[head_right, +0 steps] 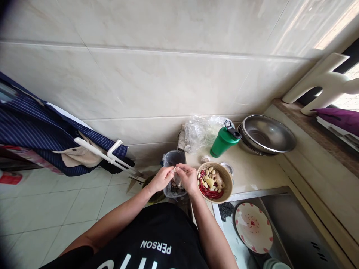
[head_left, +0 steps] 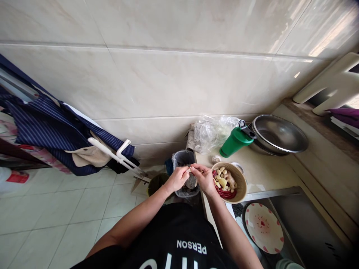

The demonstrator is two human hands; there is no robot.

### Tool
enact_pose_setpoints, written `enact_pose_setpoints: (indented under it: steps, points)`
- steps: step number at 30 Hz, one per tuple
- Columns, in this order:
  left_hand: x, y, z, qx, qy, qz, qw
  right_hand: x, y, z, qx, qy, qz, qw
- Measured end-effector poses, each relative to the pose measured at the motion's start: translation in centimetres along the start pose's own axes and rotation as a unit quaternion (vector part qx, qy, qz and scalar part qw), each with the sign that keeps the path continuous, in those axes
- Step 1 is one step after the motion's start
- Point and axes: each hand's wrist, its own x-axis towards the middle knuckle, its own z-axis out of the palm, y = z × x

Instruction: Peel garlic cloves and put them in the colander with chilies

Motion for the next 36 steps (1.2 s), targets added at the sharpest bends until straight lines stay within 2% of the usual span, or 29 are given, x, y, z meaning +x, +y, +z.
enact_pose_setpoints:
  steps: [3,6,9,12,15,17,20,22,25,28,31,33,36]
  points:
    - [0.0,0.0,0.1,-0.008,0.027,0.001,1.000,-0.2,0.5,0.5,0.042,0.012,0.022,0.999]
    - [-0.1,-0.2,0.0,-0.026,0.029,-0.007,0.999,-0.5,0.6,0.8,0.055,0.011,0.025,0.998]
    - [-0.2,-0.6,0.0,-0.031,0.046,-0.023,0.998,-0.8,-0.1,0.6,-0.039,-0.004,-0.053,0.998]
    - [-0.2,-0.8,0.0,-0.032,0.060,-0.028,0.997,-0.9,-1.1,-0.1,-0.162,-0.042,-0.140,0.976]
    - [-0.2,-0.8,0.2,-0.092,0.049,-0.051,0.993,-0.9,-1.5,-0.4,-0.194,-0.069,-0.154,0.966]
    - [0.0,-0.8,0.5,-0.175,0.048,-0.081,0.980,-1.0,-1.2,-0.3,-0.149,-0.070,-0.125,0.978]
    - [0.3,-0.8,1.0,-0.289,0.052,-0.122,0.948,-1.2,0.0,0.5,0.003,-0.054,-0.033,0.998]
    - [0.4,-0.8,1.3,-0.323,0.055,-0.134,0.935,-1.3,0.9,1.1,0.100,-0.045,0.028,0.994]
    - [0.2,-0.9,1.5,-0.329,0.050,-0.142,0.932,-1.2,1.5,1.5,0.181,-0.030,0.072,0.980]
    - [-0.1,-1.2,1.8,-0.277,0.023,-0.145,0.950,-0.6,1.2,1.2,0.224,-0.005,0.081,0.971]
    - [0.0,-2.0,1.8,-0.073,0.020,-0.140,0.987,0.0,0.4,0.7,0.244,-0.005,0.075,0.967]
    - [0.5,-2.8,1.7,0.058,0.032,-0.134,0.989,0.1,0.0,0.4,0.256,-0.019,0.082,0.963]
    - [1.1,-4.1,1.6,0.130,0.030,-0.144,0.980,0.1,-0.5,0.1,0.280,-0.029,0.101,0.954]
